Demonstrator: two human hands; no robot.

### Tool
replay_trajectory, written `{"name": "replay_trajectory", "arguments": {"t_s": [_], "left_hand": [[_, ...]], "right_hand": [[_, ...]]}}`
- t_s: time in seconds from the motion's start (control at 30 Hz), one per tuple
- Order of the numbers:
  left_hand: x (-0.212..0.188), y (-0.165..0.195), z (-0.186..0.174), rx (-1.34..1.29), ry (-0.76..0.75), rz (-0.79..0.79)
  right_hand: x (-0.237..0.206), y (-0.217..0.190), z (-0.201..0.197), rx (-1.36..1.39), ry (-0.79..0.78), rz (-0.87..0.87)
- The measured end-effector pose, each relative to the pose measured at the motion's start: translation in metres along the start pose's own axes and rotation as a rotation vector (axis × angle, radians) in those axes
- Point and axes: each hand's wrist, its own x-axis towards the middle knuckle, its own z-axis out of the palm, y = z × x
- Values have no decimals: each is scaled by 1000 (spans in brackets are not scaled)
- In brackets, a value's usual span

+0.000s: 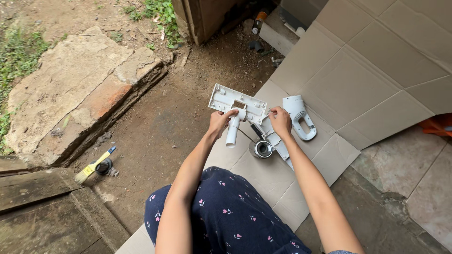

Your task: The person sits on the ground and brushes dust from a cylindrical filter with a brush, then fits white plastic housing parts and a tube together and uses a screwdriver to drive screws into the base of the appliance body.

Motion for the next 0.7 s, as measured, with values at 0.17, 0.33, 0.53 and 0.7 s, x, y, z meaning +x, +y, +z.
{"name": "replay_trajectory", "arguments": {"t_s": [0.17,0.33,0.53,0.7], "left_hand": [[17,-19,17,76,12,-20],[22,-32,8,63,33,-45],[20,-24,-15,53,72,-92],[16,-9,-29,57,104,-73]], "right_hand": [[-13,41,4,-261,-127,69],[-27,37,17,-348,-281,191],[-23,20,40,-359,-390,69],[-18,18,51,-399,-367,6]]}}
